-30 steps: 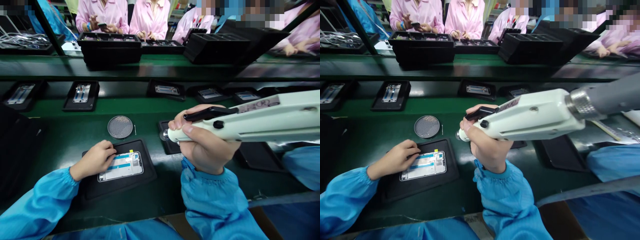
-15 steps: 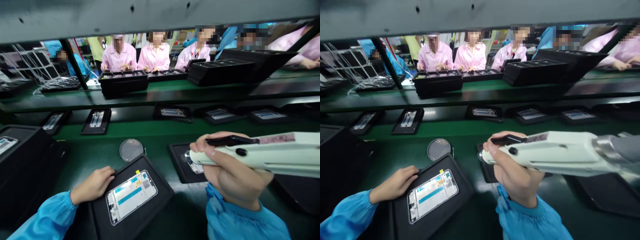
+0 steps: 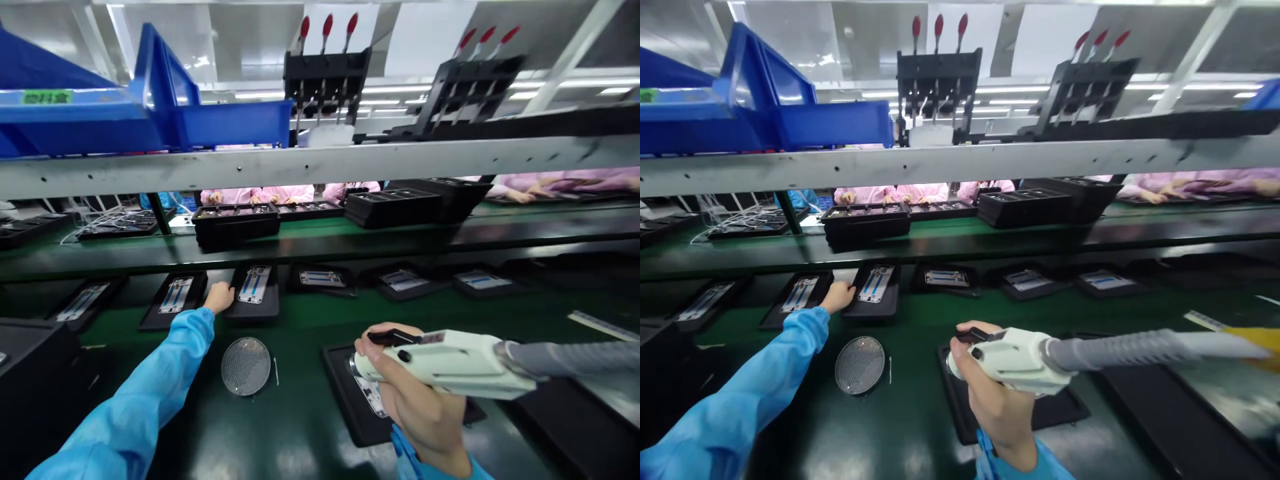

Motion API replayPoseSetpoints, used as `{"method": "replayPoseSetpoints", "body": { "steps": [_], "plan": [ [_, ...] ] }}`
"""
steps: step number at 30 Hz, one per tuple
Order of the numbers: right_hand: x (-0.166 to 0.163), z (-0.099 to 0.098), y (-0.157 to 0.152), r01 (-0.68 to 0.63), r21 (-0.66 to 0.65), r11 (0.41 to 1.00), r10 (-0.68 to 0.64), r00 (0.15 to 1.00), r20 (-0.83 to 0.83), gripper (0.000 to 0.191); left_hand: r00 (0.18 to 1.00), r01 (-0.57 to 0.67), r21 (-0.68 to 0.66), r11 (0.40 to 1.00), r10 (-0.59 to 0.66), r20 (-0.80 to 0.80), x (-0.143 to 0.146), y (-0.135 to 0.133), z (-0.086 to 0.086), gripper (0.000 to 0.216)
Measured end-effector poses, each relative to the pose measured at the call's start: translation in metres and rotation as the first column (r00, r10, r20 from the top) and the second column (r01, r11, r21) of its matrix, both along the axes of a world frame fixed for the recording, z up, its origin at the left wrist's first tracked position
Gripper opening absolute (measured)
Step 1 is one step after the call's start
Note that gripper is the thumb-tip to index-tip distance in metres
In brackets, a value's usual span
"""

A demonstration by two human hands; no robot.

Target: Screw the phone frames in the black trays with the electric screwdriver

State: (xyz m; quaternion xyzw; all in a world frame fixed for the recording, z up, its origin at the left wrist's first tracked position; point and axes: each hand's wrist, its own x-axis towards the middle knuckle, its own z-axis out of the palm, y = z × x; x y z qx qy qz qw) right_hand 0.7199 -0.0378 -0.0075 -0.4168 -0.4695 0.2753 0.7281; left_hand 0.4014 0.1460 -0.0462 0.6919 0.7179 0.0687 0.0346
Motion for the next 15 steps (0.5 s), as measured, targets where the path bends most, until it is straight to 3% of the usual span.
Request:
{"method": "replayPoseSetpoints", "body": {
  "steps": [4,10,15],
  "plan": [
    [0.004,-0.005,0.006,0.01,-0.039,0.999,-0.012,0.999,-0.032,0.024,0.995,0.07,0.008,0.998,-0.069,-0.067,0.031,0.015,-0.013,0.037],
    [0.003,-0.012,0.02,0.074,-0.054,0.996,-0.072,0.996,0.048,0.024,0.941,0.326,0.0,0.945,-0.325,-0.091,0.123,0.044,-0.04,0.037],
    [0.005,-0.016,0.03,0.12,-0.043,0.992,-0.117,0.991,0.064,0.022,0.928,0.359,-0.015,0.933,-0.358,-0.101,0.166,0.068,-0.046,0.037]
  ]
}}
